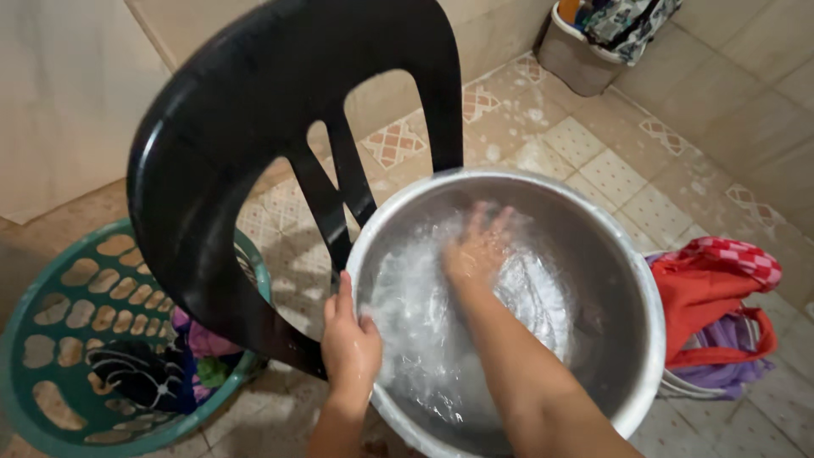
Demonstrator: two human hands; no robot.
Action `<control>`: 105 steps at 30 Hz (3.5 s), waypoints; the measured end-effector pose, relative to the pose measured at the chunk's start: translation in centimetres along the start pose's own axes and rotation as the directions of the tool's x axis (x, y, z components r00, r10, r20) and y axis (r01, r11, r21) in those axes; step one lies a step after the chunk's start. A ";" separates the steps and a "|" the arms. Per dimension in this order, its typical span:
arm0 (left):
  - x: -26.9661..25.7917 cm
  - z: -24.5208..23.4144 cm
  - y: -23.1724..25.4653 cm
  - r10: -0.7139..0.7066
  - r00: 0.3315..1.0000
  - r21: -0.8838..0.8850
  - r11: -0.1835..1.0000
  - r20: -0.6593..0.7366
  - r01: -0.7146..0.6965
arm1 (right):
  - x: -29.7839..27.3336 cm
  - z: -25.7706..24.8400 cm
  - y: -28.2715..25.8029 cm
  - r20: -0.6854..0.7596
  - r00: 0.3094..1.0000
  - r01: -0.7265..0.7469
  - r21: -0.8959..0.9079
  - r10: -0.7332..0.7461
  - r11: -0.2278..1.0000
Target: The person hand-washes a purple patterned cloth, then a red-and-white checkered bag, and finally a purple backpack in a metal basin filled with soapy water. They rinse the basin, add fresh water from a blue drum using a pink scoop, and continue scrubbing and rinsing each item before placing them aside.
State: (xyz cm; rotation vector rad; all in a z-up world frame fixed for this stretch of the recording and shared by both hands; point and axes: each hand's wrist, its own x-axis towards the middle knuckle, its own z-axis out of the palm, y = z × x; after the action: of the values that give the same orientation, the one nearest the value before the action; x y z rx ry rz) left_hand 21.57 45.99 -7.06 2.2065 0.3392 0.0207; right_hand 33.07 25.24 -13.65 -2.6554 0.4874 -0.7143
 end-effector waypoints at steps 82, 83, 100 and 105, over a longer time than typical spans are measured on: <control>-1.1 2.8 -9.4 -0.158 0.966 -0.590 0.808 -0.203 0.008 | -6.0 -11.4 20.4 0.874 0.457 -0.814 0.485 0.165 -0.318; -0.9 3.4 -10.3 -0.197 0.962 -0.565 0.823 -0.189 0.057 | -7.3 -9.6 20.7 0.887 0.425 -0.839 0.461 0.182 -0.289; 1.6 17.2 -2.0 -0.313 0.950 -0.522 0.813 -0.019 0.258 | -3.8 -6.0 28.6 0.542 0.686 -0.709 0.345 0.486 0.615; 2.4 18.5 -1.5 -0.254 0.967 -0.406 0.883 0.007 0.235 | -6.6 -9.7 30.5 0.314 0.831 -0.520 0.149 0.459 0.841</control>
State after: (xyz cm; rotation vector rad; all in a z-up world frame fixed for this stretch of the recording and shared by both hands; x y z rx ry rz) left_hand 26.03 33.11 -19.86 1.7421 0.5845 0.0027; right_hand 15.34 -1.24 -21.03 -2.2144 0.9080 -0.2285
